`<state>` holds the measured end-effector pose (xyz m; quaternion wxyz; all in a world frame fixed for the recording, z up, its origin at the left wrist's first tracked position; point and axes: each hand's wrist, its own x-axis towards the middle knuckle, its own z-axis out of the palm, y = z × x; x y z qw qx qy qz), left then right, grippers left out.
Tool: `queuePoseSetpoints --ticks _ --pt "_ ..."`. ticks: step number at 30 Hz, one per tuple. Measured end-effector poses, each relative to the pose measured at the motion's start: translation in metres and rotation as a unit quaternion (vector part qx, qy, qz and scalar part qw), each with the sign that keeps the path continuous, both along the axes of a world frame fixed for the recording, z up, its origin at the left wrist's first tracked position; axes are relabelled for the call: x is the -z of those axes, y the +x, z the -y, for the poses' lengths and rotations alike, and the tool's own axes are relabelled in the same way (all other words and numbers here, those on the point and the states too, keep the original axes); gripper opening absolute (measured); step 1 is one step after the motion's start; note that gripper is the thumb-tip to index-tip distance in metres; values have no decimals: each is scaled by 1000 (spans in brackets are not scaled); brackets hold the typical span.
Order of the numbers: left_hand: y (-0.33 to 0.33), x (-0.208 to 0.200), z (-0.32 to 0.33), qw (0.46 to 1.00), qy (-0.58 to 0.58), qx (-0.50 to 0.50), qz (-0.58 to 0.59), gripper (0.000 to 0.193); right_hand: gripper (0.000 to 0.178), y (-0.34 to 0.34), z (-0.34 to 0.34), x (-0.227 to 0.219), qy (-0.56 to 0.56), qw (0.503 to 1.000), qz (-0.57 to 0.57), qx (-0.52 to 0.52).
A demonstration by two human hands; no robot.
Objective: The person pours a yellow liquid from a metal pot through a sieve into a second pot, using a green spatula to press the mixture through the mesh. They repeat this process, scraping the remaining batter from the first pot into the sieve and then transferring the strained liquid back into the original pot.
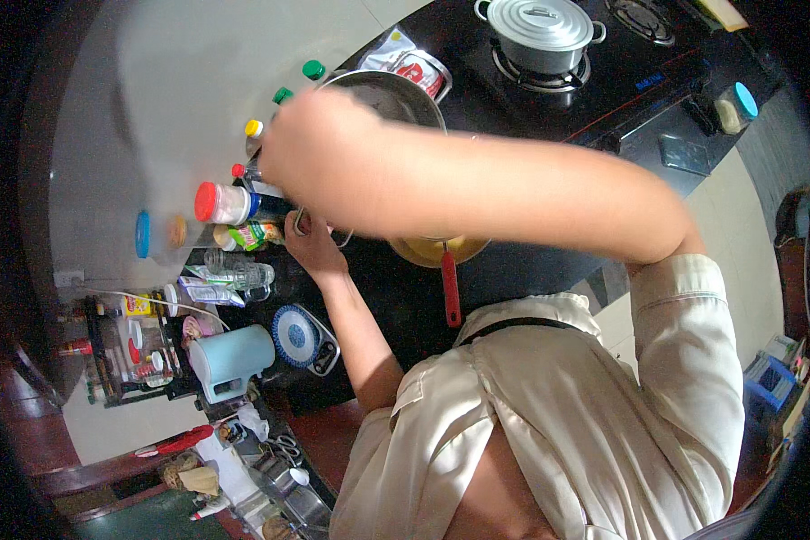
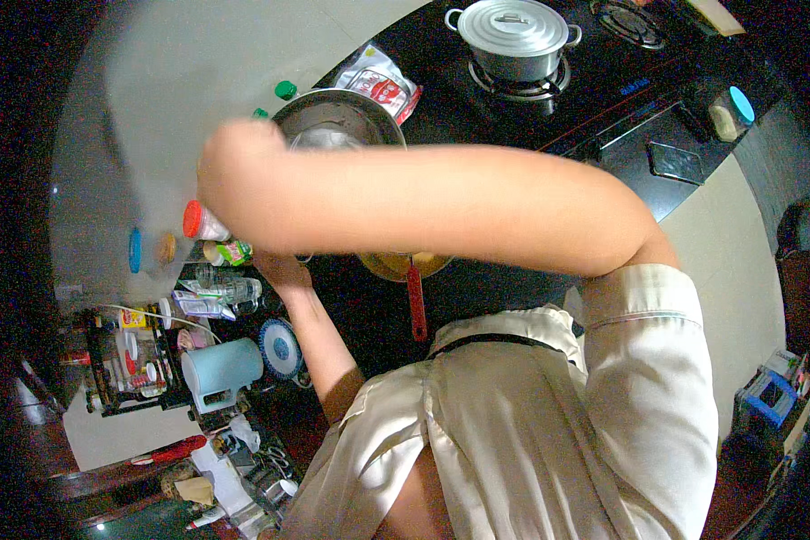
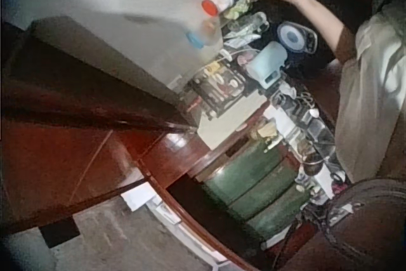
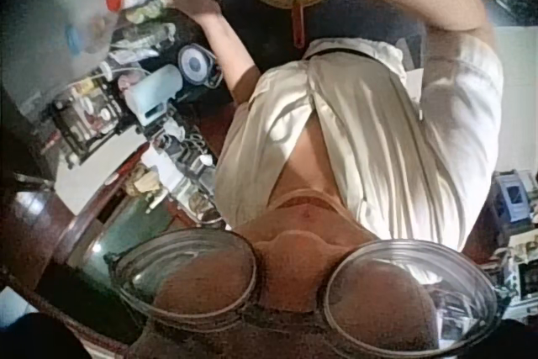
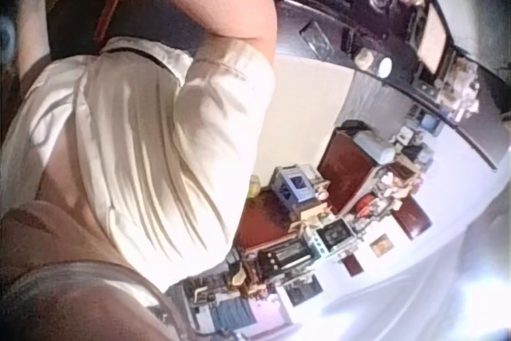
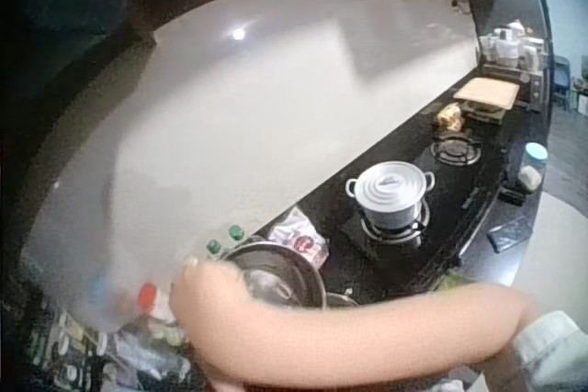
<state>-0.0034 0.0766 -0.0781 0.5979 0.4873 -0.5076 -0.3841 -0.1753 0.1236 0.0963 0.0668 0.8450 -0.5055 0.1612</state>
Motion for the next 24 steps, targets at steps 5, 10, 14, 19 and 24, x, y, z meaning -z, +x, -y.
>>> queuePoseSetpoints --ticks 5,10,14,19,24 --pt "9 21 14 999 -25 22 9 18 15 8 -15 26 16 998 -38 -45" --pt "4 5 4 997 -38 54 -48 22 9 -51 -25 29 -62 997 -38 -34" --pt "-6 -9 2 996 -30 65 -52 24 6 -68 -23 10 -157 987 30 3" --pt "-5 -8 5 997 -9 56 -45 27 6 -34 -22 31 -112 990 -30 -82" --pt "7 0 14 990 3 104 -90 33 28 -90 -1 28 41 999 20 4"
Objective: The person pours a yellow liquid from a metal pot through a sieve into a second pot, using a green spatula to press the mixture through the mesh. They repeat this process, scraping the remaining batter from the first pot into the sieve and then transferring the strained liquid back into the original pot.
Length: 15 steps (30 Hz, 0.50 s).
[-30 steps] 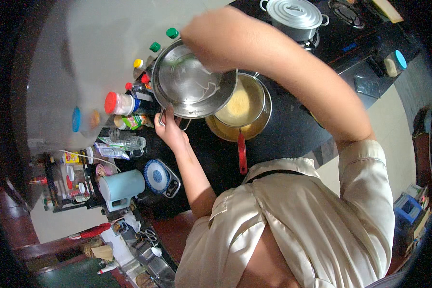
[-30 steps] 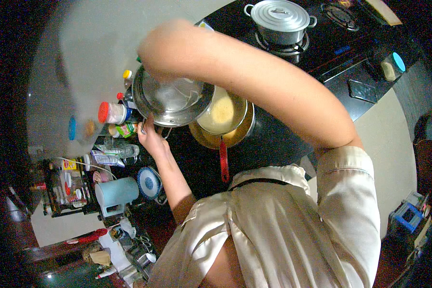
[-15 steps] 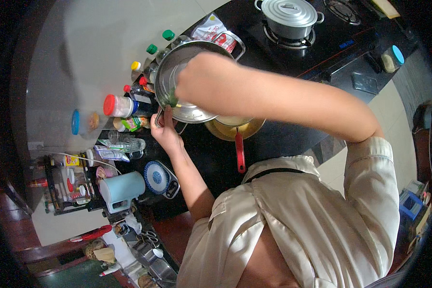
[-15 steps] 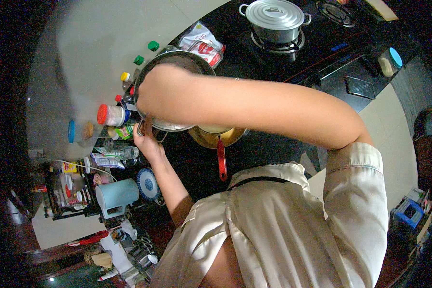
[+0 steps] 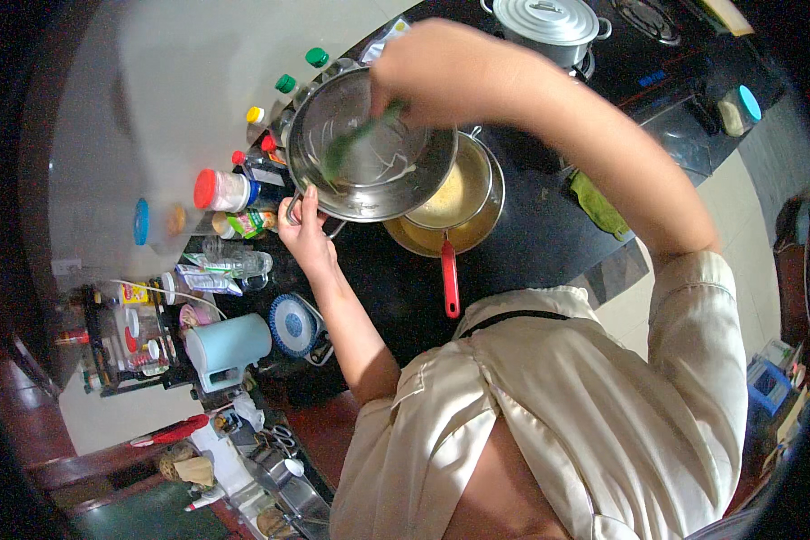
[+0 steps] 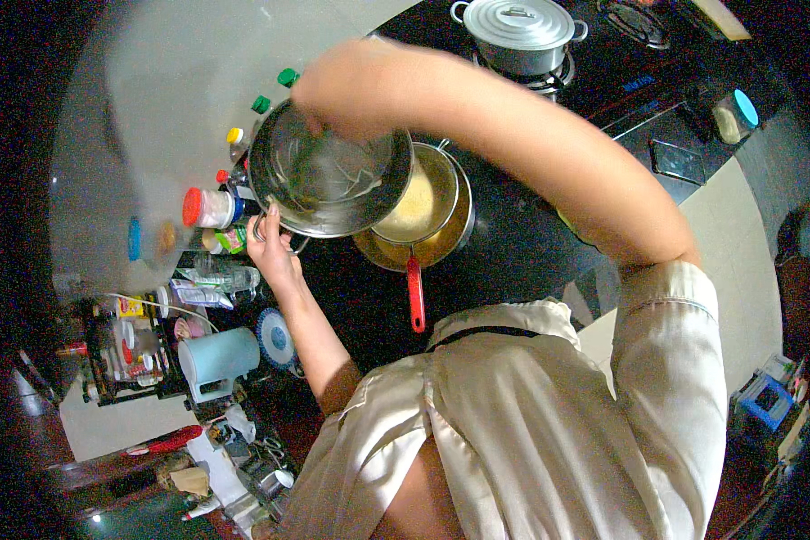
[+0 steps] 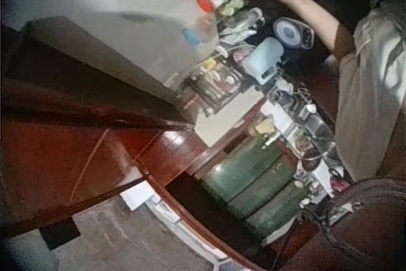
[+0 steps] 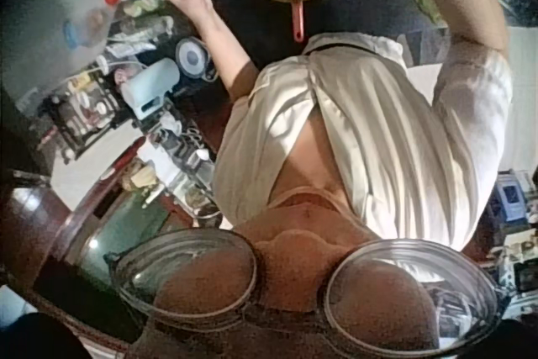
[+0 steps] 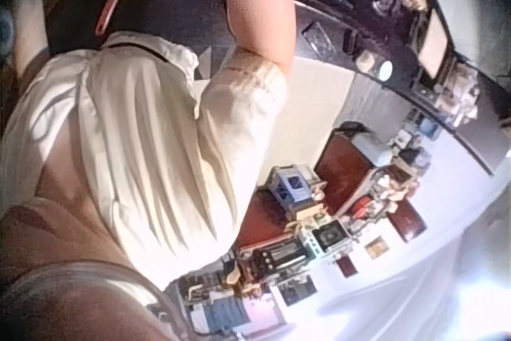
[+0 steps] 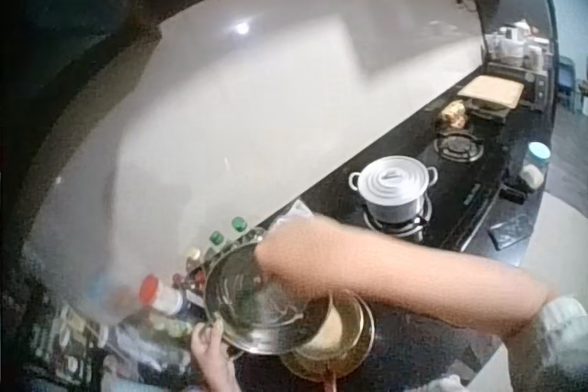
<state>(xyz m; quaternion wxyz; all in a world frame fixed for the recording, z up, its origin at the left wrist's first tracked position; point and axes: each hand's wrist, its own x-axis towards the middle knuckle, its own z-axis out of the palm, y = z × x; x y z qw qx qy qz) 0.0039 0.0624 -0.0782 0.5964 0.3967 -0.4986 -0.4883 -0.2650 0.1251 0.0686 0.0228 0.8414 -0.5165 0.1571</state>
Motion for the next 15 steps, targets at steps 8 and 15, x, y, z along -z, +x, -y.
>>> queuePoseSetpoints --ticks 8,15 --pt "-2 -4 8 999 9 39 -5 34 26 8 30 -10 -23 999 -21 -35" --pt "-6 -7 8 998 17 49 -27 24 20 -28 47 -5 -58 996 50 -52"
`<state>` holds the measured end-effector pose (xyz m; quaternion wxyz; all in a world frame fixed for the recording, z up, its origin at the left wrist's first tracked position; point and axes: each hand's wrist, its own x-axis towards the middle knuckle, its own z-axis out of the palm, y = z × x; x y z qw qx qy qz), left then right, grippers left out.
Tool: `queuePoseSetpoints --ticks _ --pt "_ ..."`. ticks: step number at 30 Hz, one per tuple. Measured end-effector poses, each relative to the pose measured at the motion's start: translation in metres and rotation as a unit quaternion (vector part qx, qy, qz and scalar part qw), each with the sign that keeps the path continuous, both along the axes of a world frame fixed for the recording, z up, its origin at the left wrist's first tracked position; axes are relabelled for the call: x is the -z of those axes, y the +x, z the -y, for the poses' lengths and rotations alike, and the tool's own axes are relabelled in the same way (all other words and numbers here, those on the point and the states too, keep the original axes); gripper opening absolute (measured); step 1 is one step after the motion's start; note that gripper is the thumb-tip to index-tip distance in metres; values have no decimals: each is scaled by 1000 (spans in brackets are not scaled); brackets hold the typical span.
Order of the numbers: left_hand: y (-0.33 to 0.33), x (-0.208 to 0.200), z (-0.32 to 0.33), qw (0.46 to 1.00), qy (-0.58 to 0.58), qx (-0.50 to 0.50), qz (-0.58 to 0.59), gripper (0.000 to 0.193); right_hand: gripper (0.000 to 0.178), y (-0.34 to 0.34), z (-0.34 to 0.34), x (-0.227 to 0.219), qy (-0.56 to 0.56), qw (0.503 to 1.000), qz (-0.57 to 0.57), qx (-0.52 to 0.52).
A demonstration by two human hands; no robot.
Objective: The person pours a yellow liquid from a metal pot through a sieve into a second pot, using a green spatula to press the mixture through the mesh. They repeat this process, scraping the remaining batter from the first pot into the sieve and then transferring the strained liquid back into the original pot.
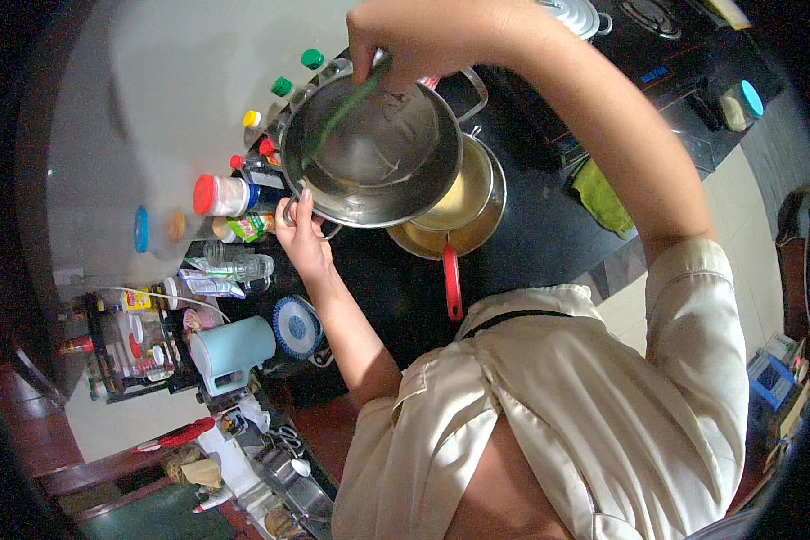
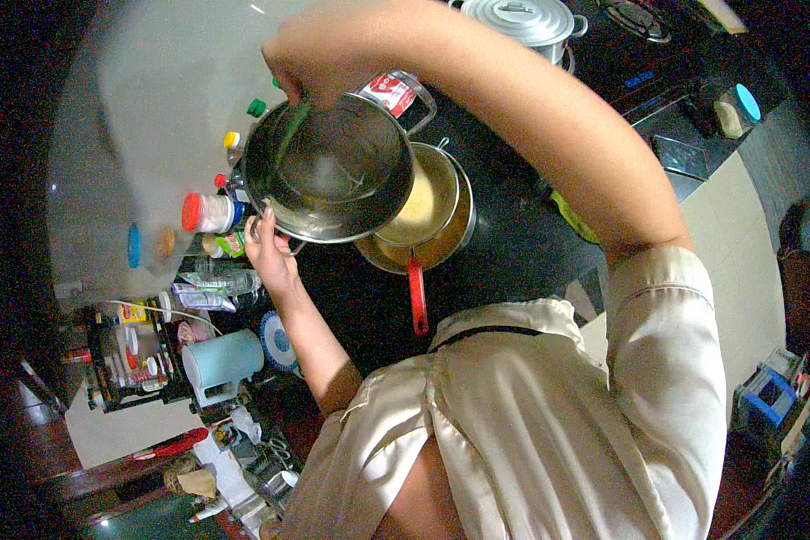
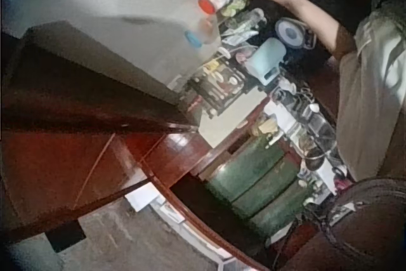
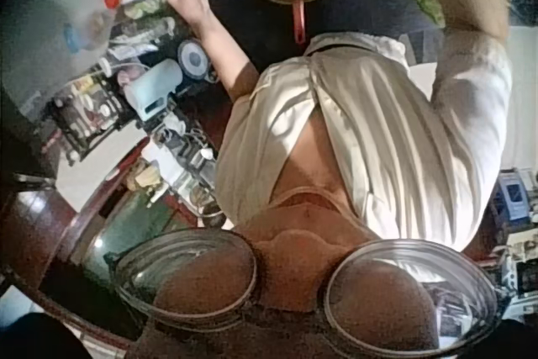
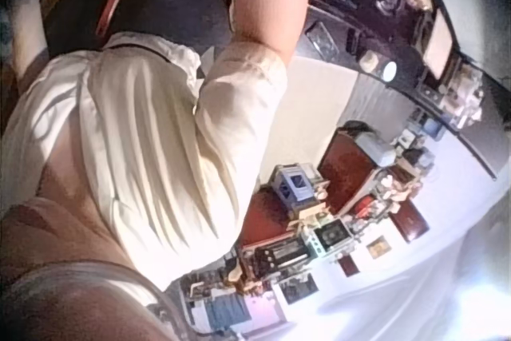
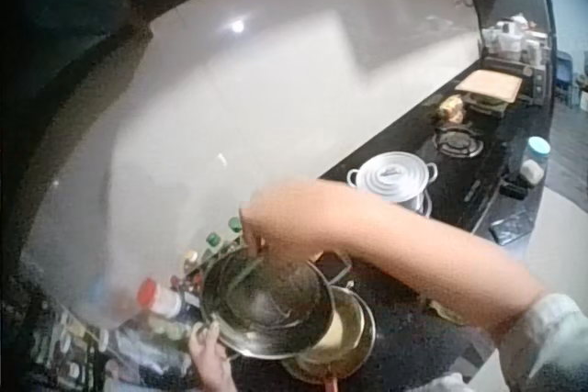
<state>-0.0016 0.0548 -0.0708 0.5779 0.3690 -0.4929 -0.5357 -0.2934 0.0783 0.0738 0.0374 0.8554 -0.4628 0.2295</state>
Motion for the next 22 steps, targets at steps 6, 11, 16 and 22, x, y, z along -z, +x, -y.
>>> queuePoseSetpoints --ticks 6,11,16,22 --pt "7 3 -1 1000 0 -3 -10 14 17 11 -27 -54 112 991 -71 18" --pt "8 4 2 1000 3 9 -21 12 18 35 -2 -15 68 995 -62 -40" --pt "9 -1 -3 1000 8 3 -23 12 21 12 -25 -40 161 986 -22 -45" --pt "15 5 5 999 -13 28 -22 10 26 29 -20 -43 132 984 -109 -47"
